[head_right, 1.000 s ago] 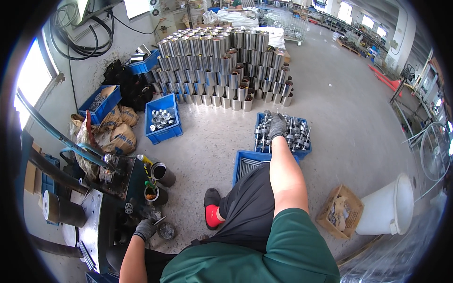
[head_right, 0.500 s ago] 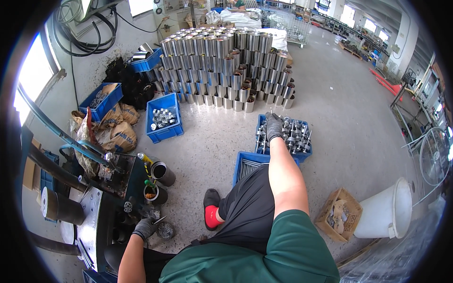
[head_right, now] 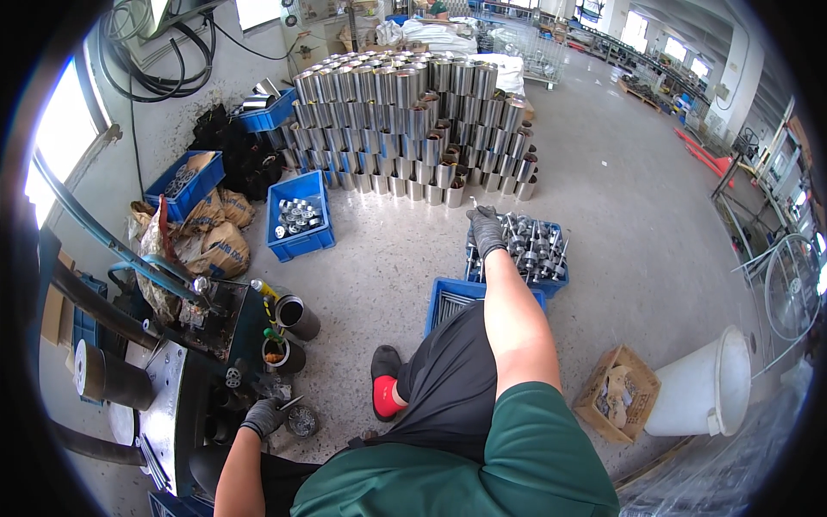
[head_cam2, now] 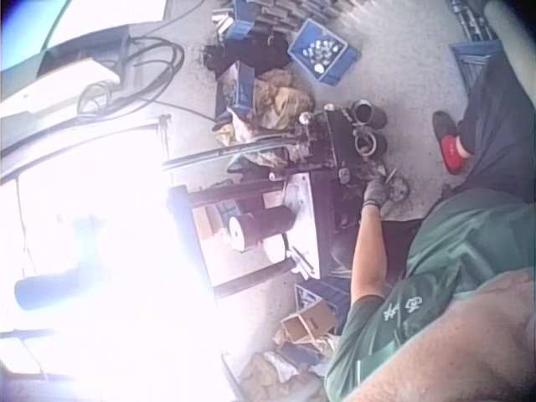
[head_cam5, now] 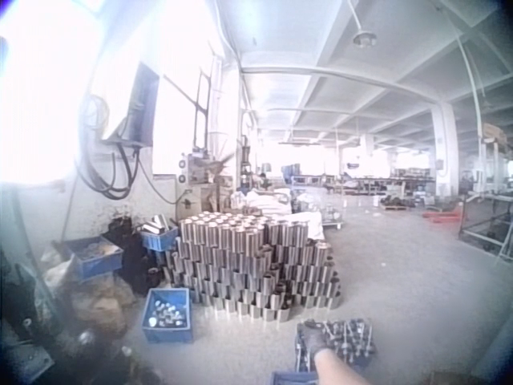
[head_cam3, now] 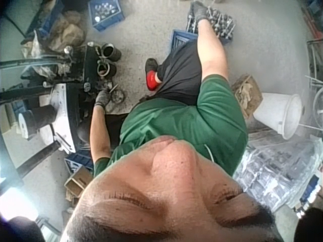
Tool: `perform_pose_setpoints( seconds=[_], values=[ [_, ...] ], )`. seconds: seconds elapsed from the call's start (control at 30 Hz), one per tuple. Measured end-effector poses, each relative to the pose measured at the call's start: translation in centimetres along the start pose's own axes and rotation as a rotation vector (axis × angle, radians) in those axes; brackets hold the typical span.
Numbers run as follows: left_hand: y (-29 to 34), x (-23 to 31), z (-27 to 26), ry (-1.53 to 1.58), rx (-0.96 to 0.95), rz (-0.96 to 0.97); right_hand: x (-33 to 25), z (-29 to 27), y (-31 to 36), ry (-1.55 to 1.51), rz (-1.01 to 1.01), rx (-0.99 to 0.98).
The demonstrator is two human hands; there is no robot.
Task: The person picks up metal pins from a bin, places them into a fixture one at a time, and pulls a lever to process them. After processing a batch, the person removes the pins and places them into a different blue bin.
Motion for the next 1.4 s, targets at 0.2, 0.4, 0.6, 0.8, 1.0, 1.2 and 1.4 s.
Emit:
perform_pose_setpoints(
  seconds=[0.2, 0.4, 0.6, 0.8, 1.0, 1.2, 1.4],
  values=[
    [0.2, -0.1, -0.1, -0.023, -0.019, -0.009, -0.2, 1.2, 1.6, 0.052, 0.071, -0.031],
    [-0.2, 0.2, -0.2, -0.024, -0.011, 0.012, -0.1, 0.9, 1.0, 0.061, 0.087, -0.021],
    [0.6, 0.0, -0.1, -0.008, 0.012, 0.033, -0.6, 2.1, 2.3, 0.112, 0.067, 0.016],
    [0.0, -0.1, 0.0, -0.015, -0.009, 0.038, -1.2, 2.4, 1.5, -0.03, -0.172, -0.011],
    [-0.5, -0.5, 0.4, -0.045, -0.045, 0.027, -1.6, 4.0, 2.1, -0.041, -0.129, -0.088],
    [-0.1, 0.7, -0.5, -0.04, -0.054, 0.017, -1.8, 3.7, 1.3, -0.09, -0.179, -0.043],
    [-0.1, -0.1, -0.1, -0.036, -0.015, 0.043, -2.0, 2.9, 0.7, -0.276, -0.168, 0.102]
  ],
)
Point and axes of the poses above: each hand's wrist, its own y-axis away from the middle knuckle, its own z-axis out of the palm, x = y × z, the point moved 1 cm from there along -y, towards the middle knuckle, and after that the axes turned 9 degrees about z, right-handed, at the moved point
